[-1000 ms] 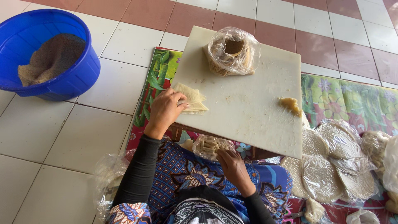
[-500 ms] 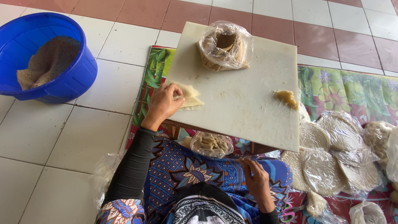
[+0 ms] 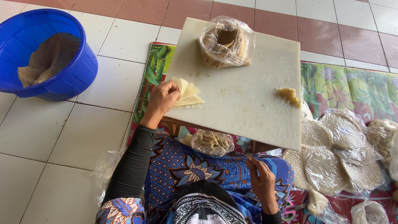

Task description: The person places a portion of filling onto a pastry wrapper using a wooden spoon, then rolls the wrapper into a small cylinder by hand on a white board.

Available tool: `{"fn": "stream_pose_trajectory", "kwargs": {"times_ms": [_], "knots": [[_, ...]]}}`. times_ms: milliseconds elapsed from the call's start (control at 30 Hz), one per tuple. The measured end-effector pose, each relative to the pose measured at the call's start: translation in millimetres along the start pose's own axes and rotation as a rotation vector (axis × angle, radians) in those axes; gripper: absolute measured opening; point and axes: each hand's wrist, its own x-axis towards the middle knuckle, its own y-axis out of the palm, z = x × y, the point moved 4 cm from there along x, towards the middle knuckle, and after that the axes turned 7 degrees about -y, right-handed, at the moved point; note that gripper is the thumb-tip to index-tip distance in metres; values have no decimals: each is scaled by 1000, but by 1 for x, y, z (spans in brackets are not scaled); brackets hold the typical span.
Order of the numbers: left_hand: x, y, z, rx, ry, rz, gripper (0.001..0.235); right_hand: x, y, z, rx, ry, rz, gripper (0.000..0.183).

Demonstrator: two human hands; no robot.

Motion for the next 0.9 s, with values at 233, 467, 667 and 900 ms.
{"fn": "stream_pose_trajectory", "kwargs": {"times_ms": [233,467,667,900], "knots": [[1,-4,-1,-92,-37,15,13,-1,4,0,-17,-20,10,17],[-6,-6,-17,-1,30,61,41,-2,3,-2,-44,-27,14,16],[-6,1,-12,29,119,-21,25,-2,4,-2,-32,-15,7,16],[-12,8,-26,256,179,-109,12,0,2,-2,-57,-28,-9,16]]}}
